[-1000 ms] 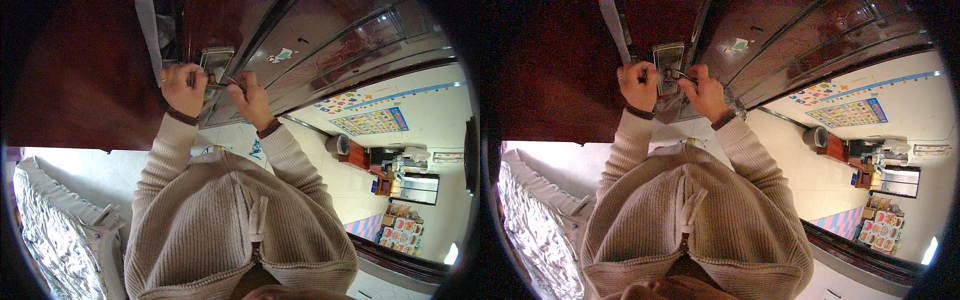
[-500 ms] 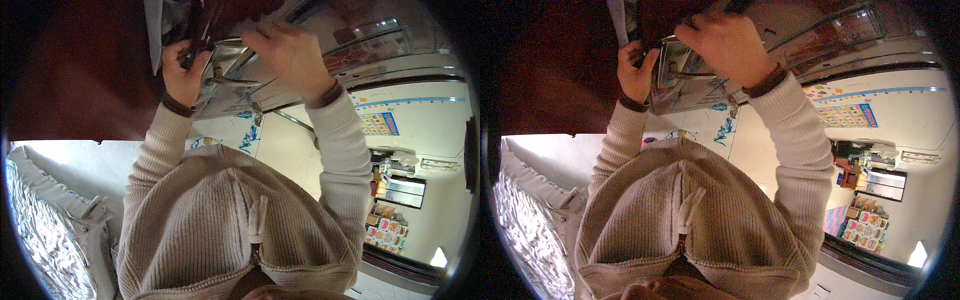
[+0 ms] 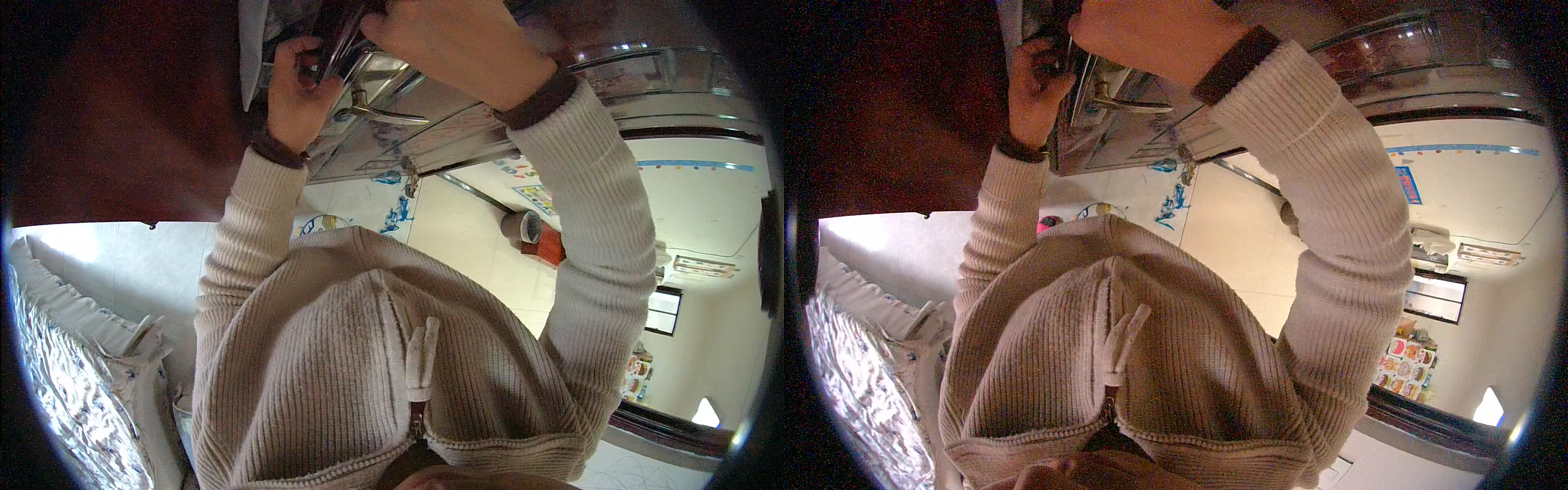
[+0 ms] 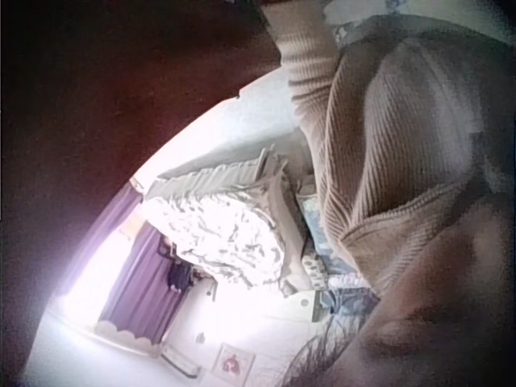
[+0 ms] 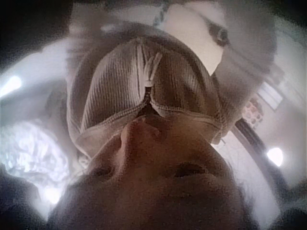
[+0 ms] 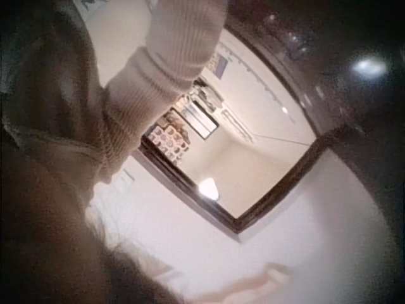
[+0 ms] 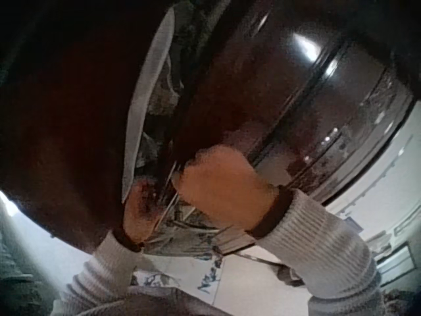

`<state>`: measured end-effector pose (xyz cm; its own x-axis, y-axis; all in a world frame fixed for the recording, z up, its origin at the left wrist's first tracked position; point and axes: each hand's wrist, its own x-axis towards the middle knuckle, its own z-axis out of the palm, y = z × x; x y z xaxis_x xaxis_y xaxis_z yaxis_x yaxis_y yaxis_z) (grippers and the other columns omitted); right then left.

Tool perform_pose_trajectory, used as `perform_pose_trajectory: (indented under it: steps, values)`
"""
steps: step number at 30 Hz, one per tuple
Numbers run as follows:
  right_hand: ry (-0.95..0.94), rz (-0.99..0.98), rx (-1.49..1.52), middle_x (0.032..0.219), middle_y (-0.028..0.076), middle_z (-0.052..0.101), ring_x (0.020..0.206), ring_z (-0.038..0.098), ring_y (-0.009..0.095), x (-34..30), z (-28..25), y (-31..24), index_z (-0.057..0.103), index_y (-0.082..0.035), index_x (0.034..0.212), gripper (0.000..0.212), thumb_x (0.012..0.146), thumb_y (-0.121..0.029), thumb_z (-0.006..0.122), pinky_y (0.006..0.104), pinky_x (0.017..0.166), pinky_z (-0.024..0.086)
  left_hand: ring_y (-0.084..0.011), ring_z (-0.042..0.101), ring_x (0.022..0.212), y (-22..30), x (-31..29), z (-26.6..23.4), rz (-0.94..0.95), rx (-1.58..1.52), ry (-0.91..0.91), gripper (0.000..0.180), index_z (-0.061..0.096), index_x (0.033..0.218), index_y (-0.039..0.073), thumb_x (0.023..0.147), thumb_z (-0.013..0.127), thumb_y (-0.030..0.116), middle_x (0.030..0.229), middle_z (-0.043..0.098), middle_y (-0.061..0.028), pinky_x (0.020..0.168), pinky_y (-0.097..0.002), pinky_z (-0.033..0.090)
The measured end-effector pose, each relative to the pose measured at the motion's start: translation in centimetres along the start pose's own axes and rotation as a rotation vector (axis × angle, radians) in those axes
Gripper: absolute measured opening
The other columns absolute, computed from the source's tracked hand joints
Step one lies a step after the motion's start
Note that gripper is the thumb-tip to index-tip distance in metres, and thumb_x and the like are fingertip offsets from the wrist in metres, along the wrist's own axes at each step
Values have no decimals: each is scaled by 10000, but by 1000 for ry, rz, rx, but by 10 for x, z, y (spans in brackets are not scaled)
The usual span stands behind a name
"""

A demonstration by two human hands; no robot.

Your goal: The person uses a small metal tool to manipulate the screws and mechanism of a door lock. They repeatedly insert the tool into the lock assembly, turn it, and adjust the handle while standing in a room with a bed and a child's play mat visible in the background.

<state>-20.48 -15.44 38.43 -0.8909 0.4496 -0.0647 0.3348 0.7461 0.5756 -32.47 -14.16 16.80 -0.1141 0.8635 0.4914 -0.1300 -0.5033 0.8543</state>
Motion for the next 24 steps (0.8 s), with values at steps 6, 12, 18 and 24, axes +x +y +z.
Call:
perform_pose_trajectory:
  steps: [6,12,18,24]
  values:
    - [-33,43,36,586,114,587,597,622,260,0,-8,1,638,-32,711,101,646,-101,603,344,494,489,-189,544,864,-1,-2,-2,64,132,75,506,443,1131,46,672,653,13,985,556,-107,763,-283,442]
    - [113,50,-141,582,96,583,563,606,242,-6,-2,-6,637,-27,717,126,636,-116,601,340,455,476,-226,585,901,12,-5,2,144,170,93,468,449,1113,17,680,625,-14,994,578,-145,808,-311,467]
    - [53,50,-95,610,81,576,554,587,220,0,-1,-10,632,-37,712,144,605,-130,605,331,437,462,-240,609,886,5,-6,-1,153,152,95,437,452,1098,1,688,601,-35,990,594,-157,779,-311,486]
    - [-134,31,-240,675,59,618,628,644,222,-3,11,-27,591,-107,871,156,720,-145,585,317,475,506,-229,622,850,11,-8,0,132,110,78,402,467,1083,4,701,586,-31,964,607,-155,758,-302,490]
